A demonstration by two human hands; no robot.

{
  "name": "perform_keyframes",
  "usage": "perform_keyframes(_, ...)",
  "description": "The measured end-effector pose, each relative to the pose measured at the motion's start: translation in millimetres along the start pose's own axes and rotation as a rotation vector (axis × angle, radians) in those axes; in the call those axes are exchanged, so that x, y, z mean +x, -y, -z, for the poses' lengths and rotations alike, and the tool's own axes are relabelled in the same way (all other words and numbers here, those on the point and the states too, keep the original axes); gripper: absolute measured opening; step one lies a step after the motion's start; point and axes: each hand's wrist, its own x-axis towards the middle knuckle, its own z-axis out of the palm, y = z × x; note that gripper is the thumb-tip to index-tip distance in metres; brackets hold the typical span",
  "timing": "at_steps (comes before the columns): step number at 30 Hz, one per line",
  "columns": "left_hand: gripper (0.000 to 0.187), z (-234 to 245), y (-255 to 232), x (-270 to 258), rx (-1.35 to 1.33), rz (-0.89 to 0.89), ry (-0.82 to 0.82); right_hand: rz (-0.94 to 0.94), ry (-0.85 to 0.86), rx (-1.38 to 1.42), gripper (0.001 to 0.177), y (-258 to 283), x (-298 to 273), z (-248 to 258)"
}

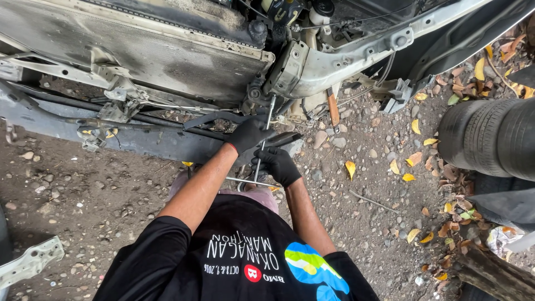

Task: The person uses a hammer and a wrench to remove bolts and a metal bracket from the front frame of a damaged car. They then disconnect a hose from the radiator and remove a plastic cover from the front bumper area.

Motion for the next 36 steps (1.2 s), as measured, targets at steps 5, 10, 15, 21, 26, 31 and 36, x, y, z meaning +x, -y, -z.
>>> perform_keyframes(5,0.040,-4.4,9.7,8.4,0.059,-0.002,-0.024,0.046,-0.109,-0.083,0.027,-13.1,10.4,3.3)
perform_keyframes(10,0.035,-19.1,52.2,29.8,0.017,-0.077,0.018,-0.023,0.168,0.089,0.033,21.7,-15.4,-18.3)
perform_keyframes(15,0.037,8.3,-22.9,0.8,0.084,-0.066,-0.054,0.014,-0.015,-0.037,0.029,-8.5,8.2,6.2)
perform_keyframes(21,0.036,-18.4,52.7,40.2,0.147,-0.090,-0.009,-0.021,0.114,0.118,0.034,28.0,-27.3,-34.1)
perform_keyframes(26,0.038,-4.2,12.3,24.0,0.228,-0.110,-0.026,0.000,0.079,0.026,0.031,4.8,-3.9,-10.5)
perform_keyframes(31,0.045,19.0,-35.6,13.0,0.208,-0.026,-0.089,0.040,-0.118,-0.068,0.028,-18.6,16.0,5.1)
perform_keyframes(36,0.049,18.5,-39.9,41.4,0.242,-0.070,-0.306,0.067,0.186,0.151,0.039,10.8,-8.9,-17.9)
